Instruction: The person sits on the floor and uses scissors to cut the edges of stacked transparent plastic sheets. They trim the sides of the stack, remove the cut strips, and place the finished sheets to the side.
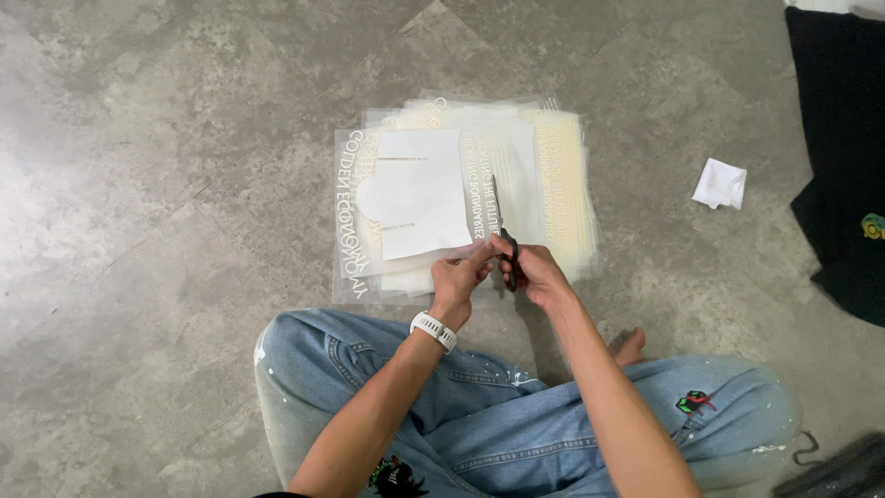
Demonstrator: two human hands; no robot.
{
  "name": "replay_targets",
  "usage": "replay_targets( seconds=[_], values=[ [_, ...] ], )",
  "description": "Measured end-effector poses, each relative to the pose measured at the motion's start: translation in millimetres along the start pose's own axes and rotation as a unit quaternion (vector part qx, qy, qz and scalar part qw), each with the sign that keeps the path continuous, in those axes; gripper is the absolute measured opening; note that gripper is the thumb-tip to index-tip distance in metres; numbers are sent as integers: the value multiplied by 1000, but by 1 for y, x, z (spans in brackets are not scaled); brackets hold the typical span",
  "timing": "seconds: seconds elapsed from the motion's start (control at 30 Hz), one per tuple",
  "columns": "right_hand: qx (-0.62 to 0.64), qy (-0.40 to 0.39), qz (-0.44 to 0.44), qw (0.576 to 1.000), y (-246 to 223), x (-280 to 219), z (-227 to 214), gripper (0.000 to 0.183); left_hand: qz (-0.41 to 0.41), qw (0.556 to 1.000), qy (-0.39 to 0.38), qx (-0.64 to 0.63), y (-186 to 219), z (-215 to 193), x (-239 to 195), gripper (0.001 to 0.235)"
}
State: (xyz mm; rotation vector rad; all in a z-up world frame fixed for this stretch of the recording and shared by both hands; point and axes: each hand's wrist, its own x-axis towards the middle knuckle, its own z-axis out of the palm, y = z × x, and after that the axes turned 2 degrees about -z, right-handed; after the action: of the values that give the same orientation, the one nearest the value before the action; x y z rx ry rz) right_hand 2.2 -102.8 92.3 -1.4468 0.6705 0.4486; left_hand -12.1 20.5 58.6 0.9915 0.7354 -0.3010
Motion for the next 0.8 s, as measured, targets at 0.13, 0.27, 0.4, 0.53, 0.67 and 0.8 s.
replay_targets(
  seconds=[0.13,0.27,0.4,0.53,0.67,0.8],
  values=[
    [12,4,7,1000,1,4,1,48,-1,1000,0,11,-8,-5,9,35],
    [20,7,5,1000,5,8,0,48,4,1000,-3,15,-16,-6,13,36],
    [20,6,8,1000,0,7,-2,48,0,1000,-2,23,-13,-6,9,35],
    [31,11,7,999,-6,10,-3,48,2,1000,-6,30,-3,-3,-4,36],
    [34,15,2,999,-7,18,-6,50,-8,1000,-6,26,3,0,-15,34],
    [36,14,3,999,-6,24,-7,49,-5,999,-8,37,-2,-2,-11,29]
  ],
)
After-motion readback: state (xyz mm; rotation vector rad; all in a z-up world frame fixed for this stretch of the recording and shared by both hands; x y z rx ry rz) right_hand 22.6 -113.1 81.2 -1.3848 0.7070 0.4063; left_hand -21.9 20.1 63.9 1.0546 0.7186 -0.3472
